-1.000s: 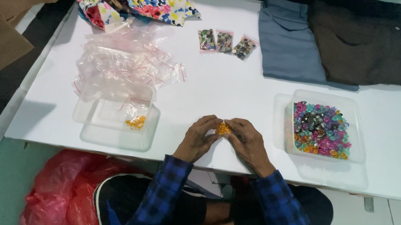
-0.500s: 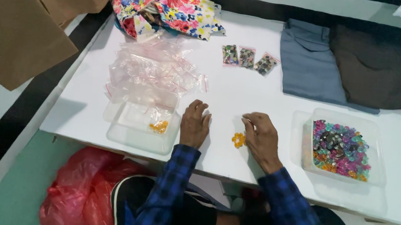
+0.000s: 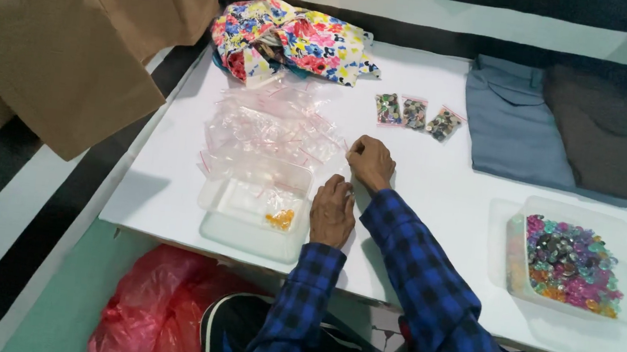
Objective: Picking up small colorful beads from a container and placing them into small plastic bags.
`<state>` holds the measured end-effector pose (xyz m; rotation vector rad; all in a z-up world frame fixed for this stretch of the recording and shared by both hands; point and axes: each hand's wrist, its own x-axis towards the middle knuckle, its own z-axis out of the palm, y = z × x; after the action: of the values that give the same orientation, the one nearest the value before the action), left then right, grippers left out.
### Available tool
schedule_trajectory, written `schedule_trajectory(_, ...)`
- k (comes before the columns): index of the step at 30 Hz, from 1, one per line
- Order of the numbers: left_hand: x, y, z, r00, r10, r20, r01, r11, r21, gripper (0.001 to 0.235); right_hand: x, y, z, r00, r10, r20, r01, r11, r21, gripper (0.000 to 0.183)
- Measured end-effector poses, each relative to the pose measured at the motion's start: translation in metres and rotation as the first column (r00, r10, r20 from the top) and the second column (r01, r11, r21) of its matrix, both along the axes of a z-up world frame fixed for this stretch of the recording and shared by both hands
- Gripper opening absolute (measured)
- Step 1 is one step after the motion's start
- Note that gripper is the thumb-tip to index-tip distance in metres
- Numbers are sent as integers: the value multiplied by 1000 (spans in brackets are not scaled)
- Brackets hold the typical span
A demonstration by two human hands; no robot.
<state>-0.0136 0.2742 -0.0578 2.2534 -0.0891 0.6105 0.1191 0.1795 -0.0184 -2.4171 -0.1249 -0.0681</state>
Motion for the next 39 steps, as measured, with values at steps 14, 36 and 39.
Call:
schedule_trajectory(14,-16,-6,39,982,75,-172,-152,855,-495,68,-114,-73,83,998,62,-18,-31,705,709,27)
schedule_trajectory(36,-66,-101,133,988,-118,100,154,736,-659,25,-208,-127,129,967,-95,235,-60,814,578,8)
schedule_trajectory(39,-58,-90,133,979,-191,67,184,703,-687,17,-211,-127,133,981,-26,191,-96,793,601,15)
